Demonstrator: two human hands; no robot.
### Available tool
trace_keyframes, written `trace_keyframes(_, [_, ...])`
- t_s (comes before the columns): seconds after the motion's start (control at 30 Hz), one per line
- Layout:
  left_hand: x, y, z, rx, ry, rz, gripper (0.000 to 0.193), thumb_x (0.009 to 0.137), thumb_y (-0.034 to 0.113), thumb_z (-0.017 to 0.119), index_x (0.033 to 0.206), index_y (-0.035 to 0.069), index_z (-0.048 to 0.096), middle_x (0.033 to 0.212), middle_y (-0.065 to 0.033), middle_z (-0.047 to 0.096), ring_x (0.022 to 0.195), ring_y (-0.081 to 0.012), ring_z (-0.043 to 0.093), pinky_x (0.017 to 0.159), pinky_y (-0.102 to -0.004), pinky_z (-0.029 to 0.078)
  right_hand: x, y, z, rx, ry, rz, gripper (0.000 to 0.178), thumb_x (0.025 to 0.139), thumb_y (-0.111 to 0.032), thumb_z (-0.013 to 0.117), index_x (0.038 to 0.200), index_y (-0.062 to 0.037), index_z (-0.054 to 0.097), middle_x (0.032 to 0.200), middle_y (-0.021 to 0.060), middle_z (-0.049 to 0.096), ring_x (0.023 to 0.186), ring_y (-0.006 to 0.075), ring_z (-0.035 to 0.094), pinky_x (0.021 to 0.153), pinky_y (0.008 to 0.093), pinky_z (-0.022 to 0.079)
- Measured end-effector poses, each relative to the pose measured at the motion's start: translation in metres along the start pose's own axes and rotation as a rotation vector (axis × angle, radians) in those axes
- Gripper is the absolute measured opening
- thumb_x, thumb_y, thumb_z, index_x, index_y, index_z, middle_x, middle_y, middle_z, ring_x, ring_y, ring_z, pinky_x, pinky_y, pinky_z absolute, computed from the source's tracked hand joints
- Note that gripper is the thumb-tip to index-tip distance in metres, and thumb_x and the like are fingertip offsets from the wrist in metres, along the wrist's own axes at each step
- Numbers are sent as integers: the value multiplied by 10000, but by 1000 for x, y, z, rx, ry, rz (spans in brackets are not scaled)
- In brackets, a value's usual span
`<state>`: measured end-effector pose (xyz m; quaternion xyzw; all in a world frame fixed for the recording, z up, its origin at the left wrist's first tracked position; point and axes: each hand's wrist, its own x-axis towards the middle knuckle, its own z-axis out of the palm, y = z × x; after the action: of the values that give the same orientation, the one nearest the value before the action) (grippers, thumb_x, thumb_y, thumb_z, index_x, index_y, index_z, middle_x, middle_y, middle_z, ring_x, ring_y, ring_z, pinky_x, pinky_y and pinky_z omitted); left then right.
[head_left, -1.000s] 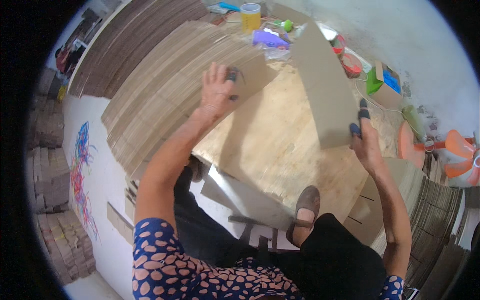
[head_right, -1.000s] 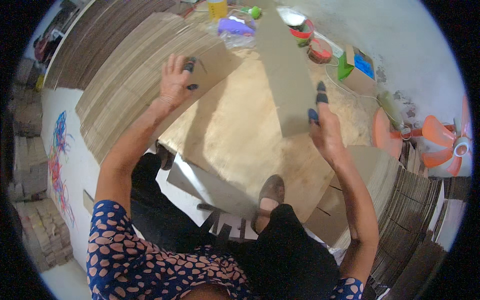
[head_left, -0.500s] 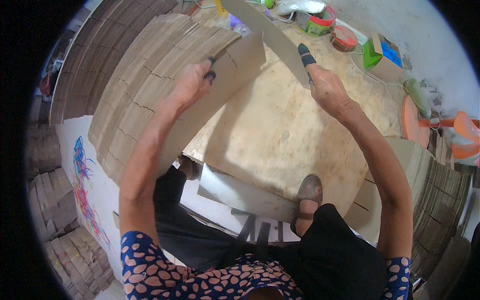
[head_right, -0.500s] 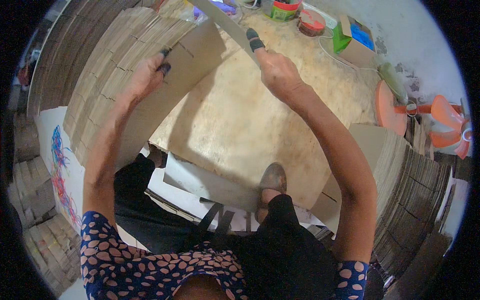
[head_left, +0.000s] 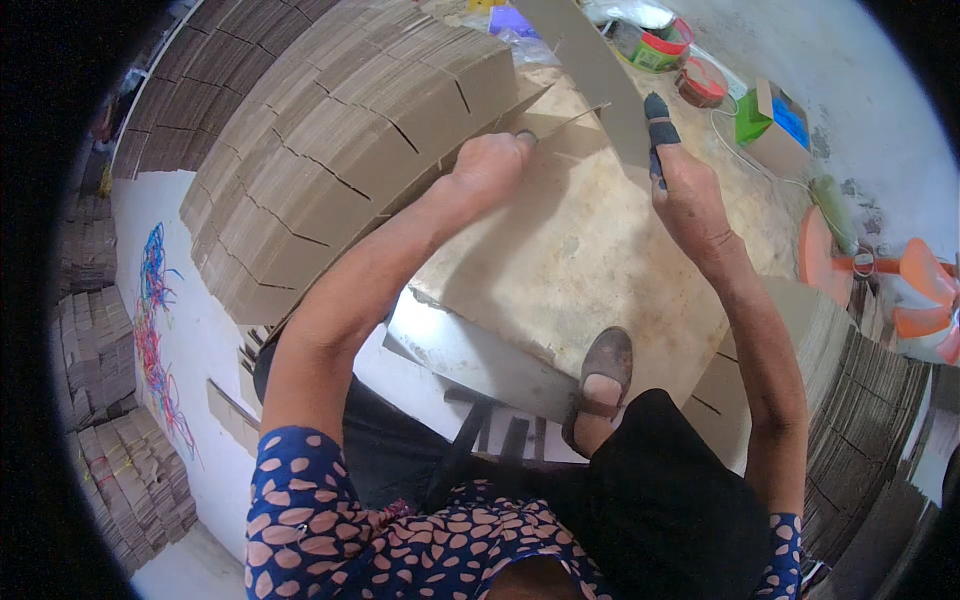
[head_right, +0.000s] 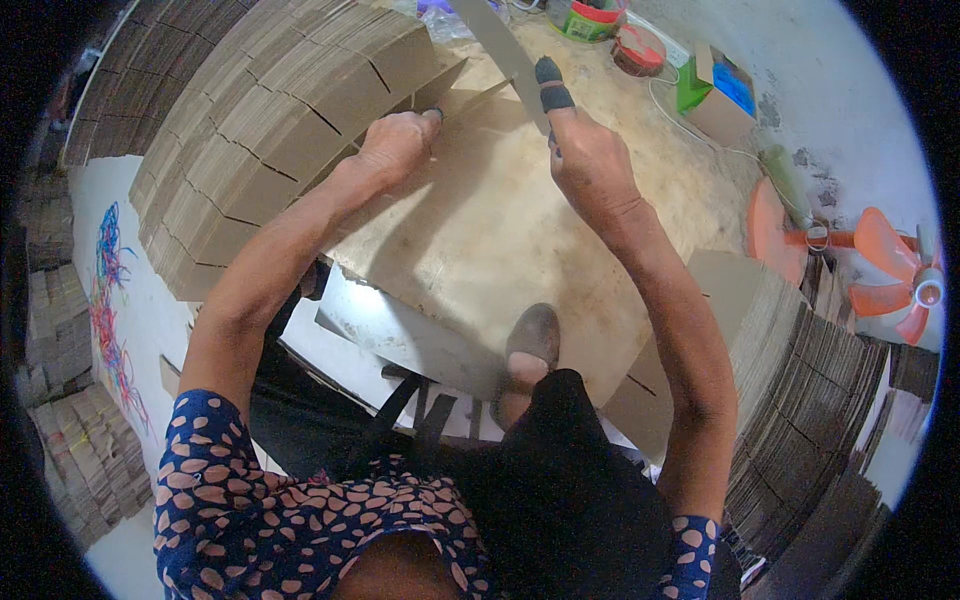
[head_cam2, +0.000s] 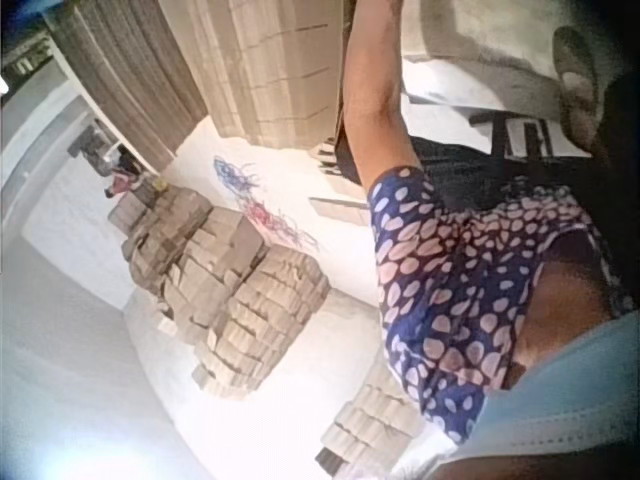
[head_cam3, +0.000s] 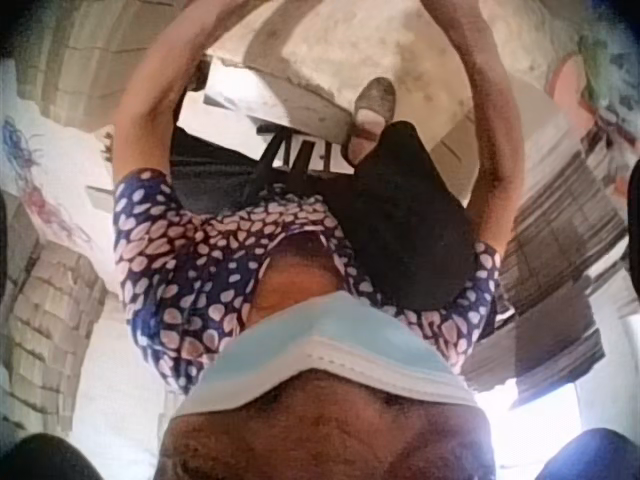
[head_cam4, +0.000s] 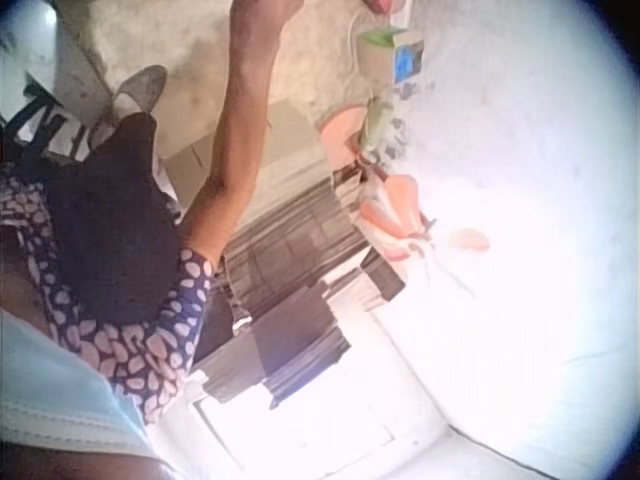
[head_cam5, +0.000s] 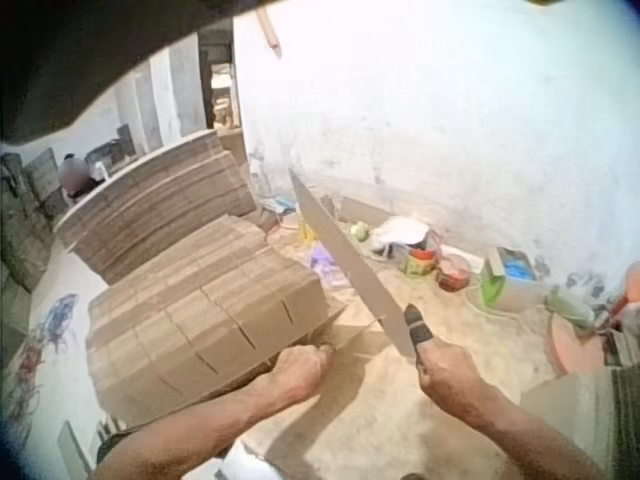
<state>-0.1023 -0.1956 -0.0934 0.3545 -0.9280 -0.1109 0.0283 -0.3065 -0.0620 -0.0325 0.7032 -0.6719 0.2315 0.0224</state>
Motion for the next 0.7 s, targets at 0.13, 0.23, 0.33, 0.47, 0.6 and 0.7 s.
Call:
trace_keyframes(0.13, [12, 32, 1, -30, 62, 103, 108, 772, 84, 543, 851, 22, 583, 810, -207, 634, 791, -372, 629, 668, -467, 498, -21, 12, -4, -17, 45, -86, 534, 748, 9, 535, 1267, -57, 427, 768, 183, 573, 669, 356, 588, 558, 426, 483])
trace_keyframes(0.23, [22, 54, -5, -103, 71, 141, 141, 732, 115, 610, 842, 34, 577, 788, -209, 627, 772, -394, 616, 673, -480, 489, -37, 2, -12, 44, -22, 57, 504, 735, 29, 561, 1230, -21, 483, 784, 217, 565, 729, 397, 564, 613, 446, 455])
trace_keyframes(0.33, [30, 78, -9, -157, 41, 133, 133, 736, 121, 608, 842, 43, 588, 796, -209, 628, 780, -390, 617, 677, -469, 489, -57, 5, -16, 20, 9, 28, 510, 726, 43, 569, 1226, -19, 484, 780, 215, 567, 714, 391, 566, 590, 434, 451])
trace_keyframes(0.47, [33, 98, -11, -166, -37, 138, 166, 736, 121, 594, 887, 57, 620, 831, -187, 636, 816, -362, 622, 685, -457, 491, -67, 3, -27, 15, 105, 111, 465, 737, 13, 569, 1190, -61, 495, 770, 172, 575, 654, 357, 584, 542, 422, 476])
trace_keyframes(0.6, [28, 100, 3, -170, -87, 112, 161, 733, 114, 590, 877, 51, 622, 844, -177, 637, 841, -354, 621, 707, -453, 489, -74, 10, -29, 36, 149, 143, 475, 727, 34, 577, 1187, -57, 502, 778, 185, 578, 662, 364, 582, 546, 421, 475])
trace_keyframes(0.7, [19, 90, 8, -270, -58, 138, 130, 766, 135, 569, 860, 48, 594, 808, -203, 631, 792, -391, 613, 705, -453, 482, -77, 13, -24, 91, 150, 153, 464, 712, 43, 587, 1162, -38, 509, 762, 188, 574, 669, 364, 582, 547, 417, 476])
